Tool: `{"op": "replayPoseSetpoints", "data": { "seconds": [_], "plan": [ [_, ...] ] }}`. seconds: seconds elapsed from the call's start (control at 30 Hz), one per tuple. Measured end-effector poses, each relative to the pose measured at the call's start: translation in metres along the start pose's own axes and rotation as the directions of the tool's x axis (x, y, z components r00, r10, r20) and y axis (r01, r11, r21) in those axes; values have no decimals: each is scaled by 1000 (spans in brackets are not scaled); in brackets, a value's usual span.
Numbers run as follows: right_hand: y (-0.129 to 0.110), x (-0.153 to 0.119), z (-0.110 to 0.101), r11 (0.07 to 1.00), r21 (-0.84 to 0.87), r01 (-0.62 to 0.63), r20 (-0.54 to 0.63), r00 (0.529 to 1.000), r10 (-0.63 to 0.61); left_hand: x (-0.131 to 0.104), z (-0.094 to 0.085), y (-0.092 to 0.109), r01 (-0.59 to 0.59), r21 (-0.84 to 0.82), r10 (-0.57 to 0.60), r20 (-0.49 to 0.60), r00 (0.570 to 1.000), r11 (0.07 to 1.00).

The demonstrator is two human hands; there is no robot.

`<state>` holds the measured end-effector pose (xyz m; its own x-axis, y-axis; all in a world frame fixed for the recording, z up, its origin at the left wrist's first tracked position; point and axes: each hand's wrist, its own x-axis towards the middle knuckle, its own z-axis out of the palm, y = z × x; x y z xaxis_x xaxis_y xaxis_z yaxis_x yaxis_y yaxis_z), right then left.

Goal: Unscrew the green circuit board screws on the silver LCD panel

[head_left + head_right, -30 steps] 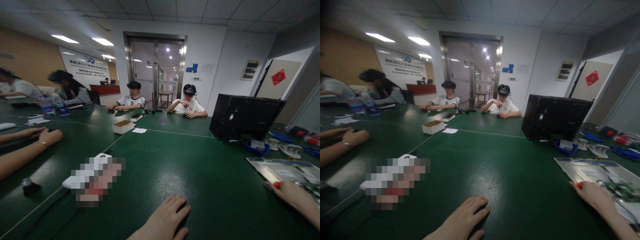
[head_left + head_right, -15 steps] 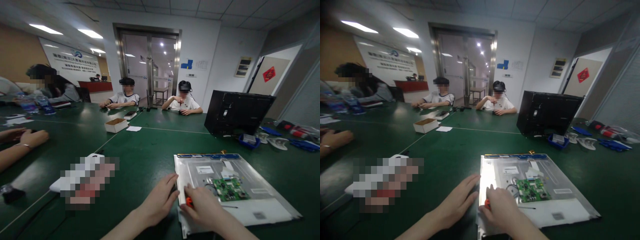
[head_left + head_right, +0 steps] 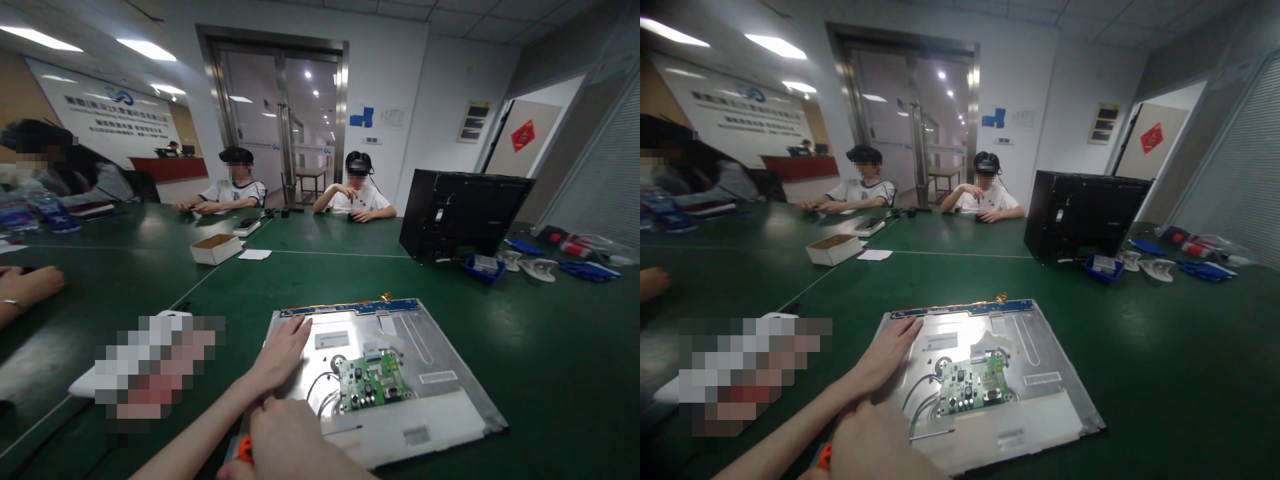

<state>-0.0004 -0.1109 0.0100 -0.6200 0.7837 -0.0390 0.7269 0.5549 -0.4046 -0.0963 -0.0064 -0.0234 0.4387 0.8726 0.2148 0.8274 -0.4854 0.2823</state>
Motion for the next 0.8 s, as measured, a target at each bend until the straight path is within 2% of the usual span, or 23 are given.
{"op": "replayPoseSetpoints", "data": {
  "seconds": [0.1, 0.2, 0.27, 0.33, 0.4, 0.5, 0.57, 0.8],
  "plan": [
    [-7, -9, -11, 997, 32, 64, -21, 998, -64, -6, -8, -1, 28, 91, -35, 72, 997, 995],
    [-1, -33, -26, 1000, -4, -8, -59, 998, 8, -10, -12, -8, -10, 138, -2, 89, 996, 990],
    [16, -54, -36, 995, -22, -102, -69, 993, 100, -12, -13, -17, -33, 142, 19, 99, 995, 989],
    [41, -74, -45, 975, -19, -220, -156, 964, 215, -13, -14, -25, -39, 143, 24, 105, 994, 989],
    [71, -92, -51, 942, -46, -332, -196, 928, 318, -15, -16, -32, -44, 140, 29, 107, 994, 989],
    [108, -113, -53, 872, -111, -478, -216, 868, 448, -17, -21, -40, -62, 135, 47, 112, 993, 989],
    [122, -123, -50, 843, -139, -519, -215, 847, 486, -19, -24, -45, -72, 134, 56, 115, 992, 988],
    [129, -139, -34, 811, -112, -574, -155, 817, 556, -22, -35, -56, -79, 118, 63, 133, 989, 990]
  ]
}}
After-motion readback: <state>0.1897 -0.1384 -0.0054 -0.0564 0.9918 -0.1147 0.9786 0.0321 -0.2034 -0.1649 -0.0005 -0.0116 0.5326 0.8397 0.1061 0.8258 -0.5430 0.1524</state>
